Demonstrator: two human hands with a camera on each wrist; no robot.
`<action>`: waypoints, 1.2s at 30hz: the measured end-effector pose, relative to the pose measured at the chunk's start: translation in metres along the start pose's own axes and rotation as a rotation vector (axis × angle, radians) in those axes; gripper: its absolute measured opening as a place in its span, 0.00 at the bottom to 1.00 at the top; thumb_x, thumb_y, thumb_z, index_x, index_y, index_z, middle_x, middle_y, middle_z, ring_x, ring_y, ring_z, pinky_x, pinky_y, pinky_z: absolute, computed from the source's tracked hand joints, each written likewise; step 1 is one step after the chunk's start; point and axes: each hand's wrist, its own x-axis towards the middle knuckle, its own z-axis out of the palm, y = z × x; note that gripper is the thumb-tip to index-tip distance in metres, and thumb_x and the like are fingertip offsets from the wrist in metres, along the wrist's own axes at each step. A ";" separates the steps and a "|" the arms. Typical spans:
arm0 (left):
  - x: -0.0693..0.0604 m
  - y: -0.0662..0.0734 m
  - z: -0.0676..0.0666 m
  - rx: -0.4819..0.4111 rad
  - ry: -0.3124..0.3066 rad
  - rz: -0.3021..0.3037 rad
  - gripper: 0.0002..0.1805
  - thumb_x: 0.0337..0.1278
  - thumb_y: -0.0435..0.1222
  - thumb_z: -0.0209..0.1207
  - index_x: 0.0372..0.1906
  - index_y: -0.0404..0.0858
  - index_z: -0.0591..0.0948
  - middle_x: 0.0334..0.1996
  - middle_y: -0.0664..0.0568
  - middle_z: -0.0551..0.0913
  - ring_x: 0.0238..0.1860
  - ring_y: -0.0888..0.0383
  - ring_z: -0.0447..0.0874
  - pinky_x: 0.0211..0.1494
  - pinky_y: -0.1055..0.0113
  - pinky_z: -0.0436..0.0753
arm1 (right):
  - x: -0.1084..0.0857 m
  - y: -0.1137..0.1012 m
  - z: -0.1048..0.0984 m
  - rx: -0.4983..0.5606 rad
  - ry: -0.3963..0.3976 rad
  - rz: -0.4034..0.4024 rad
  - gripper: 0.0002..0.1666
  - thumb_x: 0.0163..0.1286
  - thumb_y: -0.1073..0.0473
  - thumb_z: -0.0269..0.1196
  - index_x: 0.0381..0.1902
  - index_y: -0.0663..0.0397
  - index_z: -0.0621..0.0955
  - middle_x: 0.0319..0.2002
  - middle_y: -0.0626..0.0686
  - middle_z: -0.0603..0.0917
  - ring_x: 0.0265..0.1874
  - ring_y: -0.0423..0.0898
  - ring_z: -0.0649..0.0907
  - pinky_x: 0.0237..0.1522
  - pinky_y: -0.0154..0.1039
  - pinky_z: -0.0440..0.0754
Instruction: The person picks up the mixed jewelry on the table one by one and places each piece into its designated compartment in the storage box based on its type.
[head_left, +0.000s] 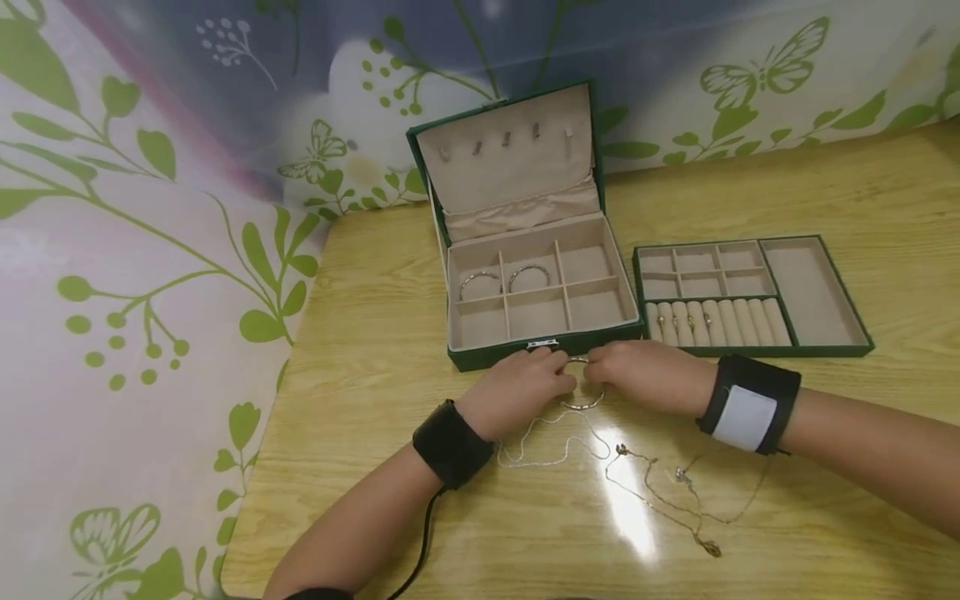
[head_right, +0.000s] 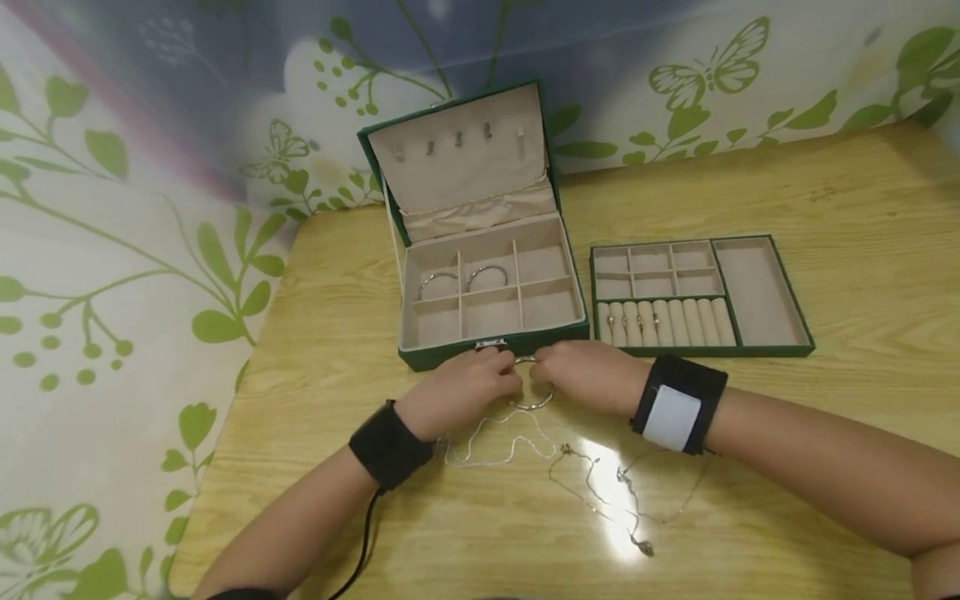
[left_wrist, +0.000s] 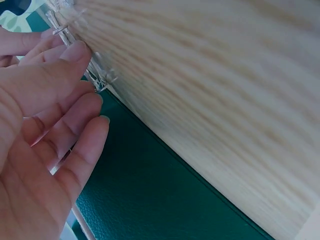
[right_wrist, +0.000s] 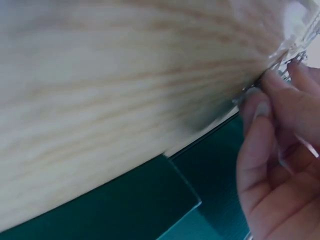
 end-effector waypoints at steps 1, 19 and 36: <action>0.000 0.000 0.000 0.001 -0.002 0.001 0.09 0.63 0.34 0.55 0.44 0.50 0.81 0.41 0.56 0.74 0.41 0.59 0.72 0.44 0.66 0.75 | 0.000 0.001 0.000 0.000 -0.003 -0.006 0.13 0.55 0.72 0.62 0.27 0.46 0.81 0.26 0.42 0.76 0.27 0.35 0.75 0.29 0.32 0.75; -0.006 -0.006 -0.005 -0.269 0.159 0.032 0.04 0.67 0.36 0.52 0.39 0.46 0.78 0.37 0.57 0.72 0.39 0.63 0.70 0.40 0.74 0.71 | -0.009 0.016 -0.012 0.094 -0.066 -0.100 0.08 0.60 0.64 0.64 0.30 0.41 0.80 0.28 0.39 0.73 0.29 0.31 0.74 0.31 0.30 0.76; -0.005 -0.016 -0.035 -0.771 0.300 -0.149 0.05 0.67 0.34 0.51 0.41 0.40 0.78 0.40 0.56 0.75 0.43 0.64 0.70 0.48 0.73 0.72 | -0.025 0.022 -0.047 0.379 0.153 -0.034 0.10 0.68 0.65 0.57 0.37 0.40 0.75 0.38 0.40 0.76 0.37 0.33 0.74 0.39 0.31 0.75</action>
